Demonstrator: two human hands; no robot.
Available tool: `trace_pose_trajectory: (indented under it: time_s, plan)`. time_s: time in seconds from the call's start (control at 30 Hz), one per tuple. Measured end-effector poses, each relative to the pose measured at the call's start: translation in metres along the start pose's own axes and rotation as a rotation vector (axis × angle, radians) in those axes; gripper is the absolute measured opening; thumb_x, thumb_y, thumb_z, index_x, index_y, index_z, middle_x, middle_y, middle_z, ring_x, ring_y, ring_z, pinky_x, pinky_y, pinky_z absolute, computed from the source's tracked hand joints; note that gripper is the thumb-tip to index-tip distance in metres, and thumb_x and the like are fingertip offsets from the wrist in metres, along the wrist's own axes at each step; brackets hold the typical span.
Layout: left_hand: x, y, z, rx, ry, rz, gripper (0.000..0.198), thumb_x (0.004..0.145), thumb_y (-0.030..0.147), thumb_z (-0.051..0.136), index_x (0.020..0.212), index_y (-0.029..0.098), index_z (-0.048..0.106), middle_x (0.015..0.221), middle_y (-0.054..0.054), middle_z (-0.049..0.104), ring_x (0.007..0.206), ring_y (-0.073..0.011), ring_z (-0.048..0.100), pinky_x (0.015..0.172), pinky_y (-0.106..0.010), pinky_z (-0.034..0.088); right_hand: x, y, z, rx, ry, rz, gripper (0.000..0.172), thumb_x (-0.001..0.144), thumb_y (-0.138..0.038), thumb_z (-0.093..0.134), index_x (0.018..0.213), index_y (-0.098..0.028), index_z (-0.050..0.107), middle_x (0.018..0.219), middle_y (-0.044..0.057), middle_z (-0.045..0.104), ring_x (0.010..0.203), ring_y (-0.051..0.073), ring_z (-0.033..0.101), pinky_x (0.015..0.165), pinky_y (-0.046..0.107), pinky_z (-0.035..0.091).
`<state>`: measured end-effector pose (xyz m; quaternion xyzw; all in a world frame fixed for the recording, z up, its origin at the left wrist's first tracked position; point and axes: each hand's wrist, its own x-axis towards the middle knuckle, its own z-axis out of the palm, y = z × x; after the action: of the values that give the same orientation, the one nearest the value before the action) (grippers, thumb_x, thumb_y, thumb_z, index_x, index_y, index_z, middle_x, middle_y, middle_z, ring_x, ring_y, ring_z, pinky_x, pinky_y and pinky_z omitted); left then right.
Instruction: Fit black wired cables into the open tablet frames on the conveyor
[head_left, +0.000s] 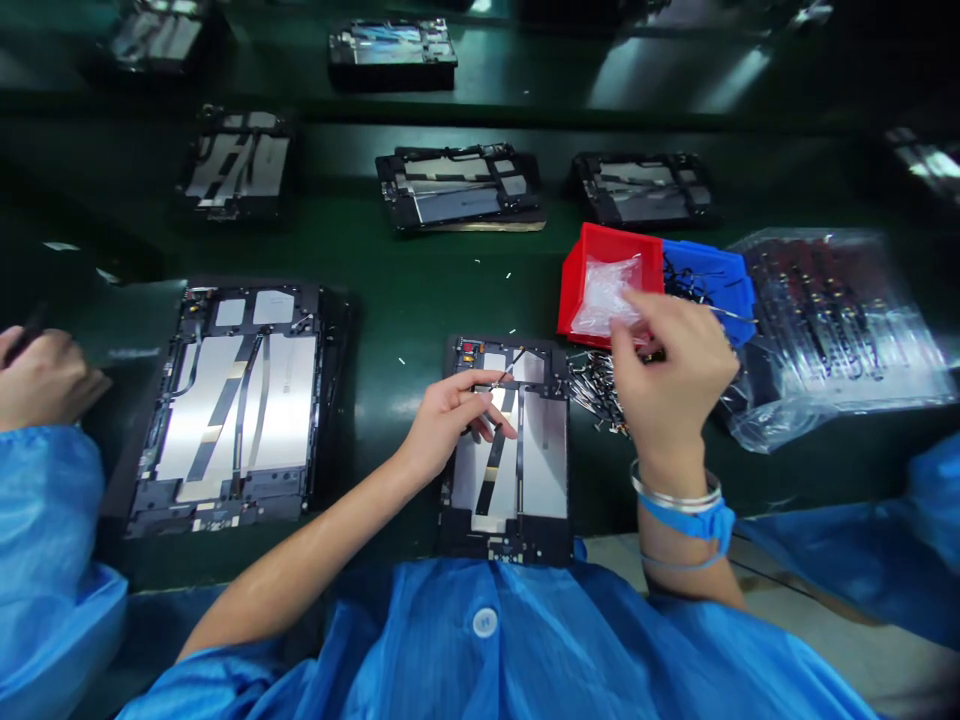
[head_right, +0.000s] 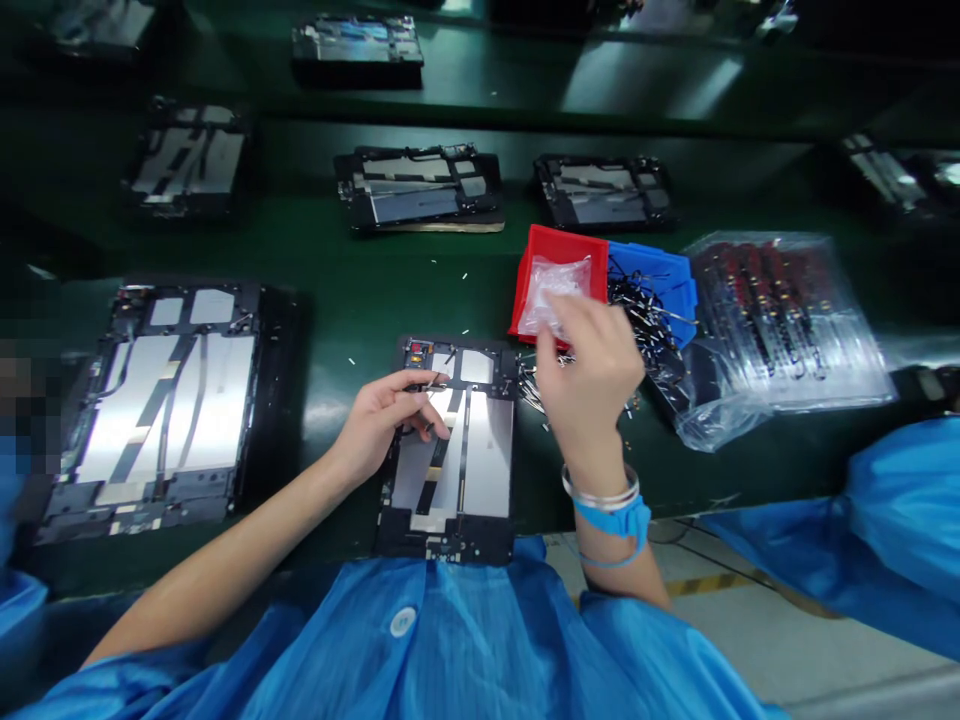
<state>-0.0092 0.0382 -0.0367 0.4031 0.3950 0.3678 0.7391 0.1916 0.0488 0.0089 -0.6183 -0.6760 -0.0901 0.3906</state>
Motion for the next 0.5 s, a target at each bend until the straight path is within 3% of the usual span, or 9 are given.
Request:
trace_pose_trajectory:
  time_s: [0.2, 0.5]
  plan:
    - [-0.001, 0.001, 0.001, 0.003, -0.026, 0.034, 0.033, 0.081, 0.028, 0.060, 0.110, 0.012, 0.065, 0.060, -0.003, 0.070, 0.056, -0.0154, 0.066, 0.053, -0.022, 0.047, -0.026, -0.028, 0.014, 0.252, -0.260, -0.187, 0.016, 0.089, -0.022, 0.059, 0.080, -0.025, 0.072, 0.080, 0.004, 0.073, 0.073, 0.018, 0.062, 0.066, 0.033, 0.050]
    - [-0.006, 0.003, 0.002, 0.277, 0.007, 0.130, 0.036, 0.080, 0.018, 0.052, 0.113, 0.014, 0.067, 0.059, 0.001, 0.067, 0.056, -0.0137, 0.066, 0.058, -0.023, 0.047, -0.030, -0.031, 0.014, 0.174, -0.224, -0.217, 0.015, 0.089, -0.018, 0.059, 0.081, -0.022, 0.070, 0.076, 0.004, 0.073, 0.072, 0.018, 0.063, 0.064, 0.030, 0.050]
